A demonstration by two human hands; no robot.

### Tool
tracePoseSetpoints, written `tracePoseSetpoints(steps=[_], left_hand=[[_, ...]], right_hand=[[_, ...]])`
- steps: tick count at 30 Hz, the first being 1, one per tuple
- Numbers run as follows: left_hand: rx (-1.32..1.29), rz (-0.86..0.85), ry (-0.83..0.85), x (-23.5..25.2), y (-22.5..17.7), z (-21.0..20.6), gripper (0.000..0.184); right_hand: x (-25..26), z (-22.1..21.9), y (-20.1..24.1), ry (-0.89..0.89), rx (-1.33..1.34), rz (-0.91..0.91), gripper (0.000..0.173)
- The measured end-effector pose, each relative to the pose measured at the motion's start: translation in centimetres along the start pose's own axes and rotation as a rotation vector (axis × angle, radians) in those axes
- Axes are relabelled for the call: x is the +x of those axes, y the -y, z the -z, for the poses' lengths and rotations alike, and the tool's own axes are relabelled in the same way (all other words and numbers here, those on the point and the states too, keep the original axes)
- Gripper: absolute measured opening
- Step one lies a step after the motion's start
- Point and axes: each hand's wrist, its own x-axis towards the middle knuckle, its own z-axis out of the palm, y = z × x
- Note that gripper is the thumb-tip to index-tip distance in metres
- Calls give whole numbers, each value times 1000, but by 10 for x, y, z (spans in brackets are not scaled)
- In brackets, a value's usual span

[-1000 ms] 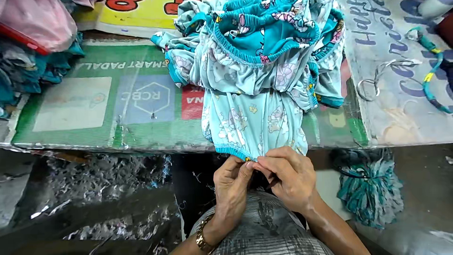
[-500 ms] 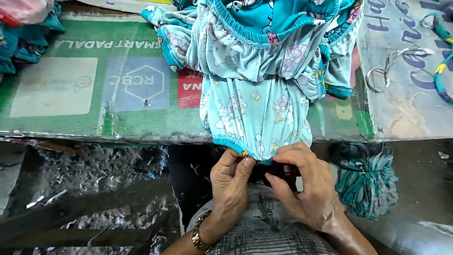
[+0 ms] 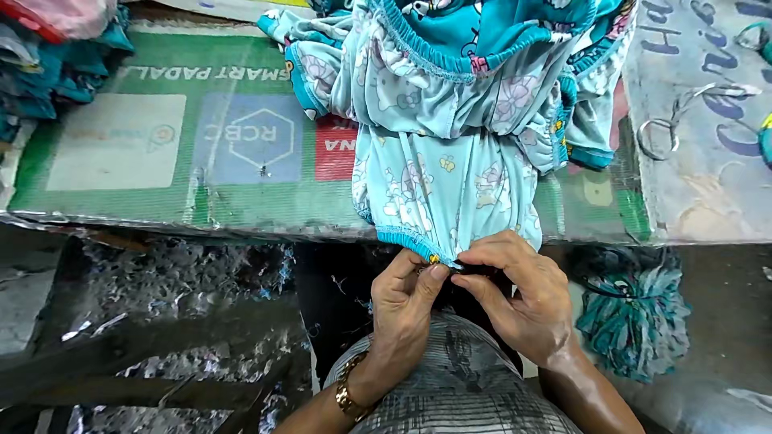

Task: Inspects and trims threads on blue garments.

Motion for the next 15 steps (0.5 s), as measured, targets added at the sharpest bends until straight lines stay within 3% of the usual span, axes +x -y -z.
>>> tracePoseSetpoints(steps=[11,15], left_hand=[[22,16,-22,-1,1,3,8],[-20,54,-42,-2,-1,4,11]], right_hand=[[0,-6,-8,-38,104,0,14],[-2,-1,-7,14,179,-60,21]])
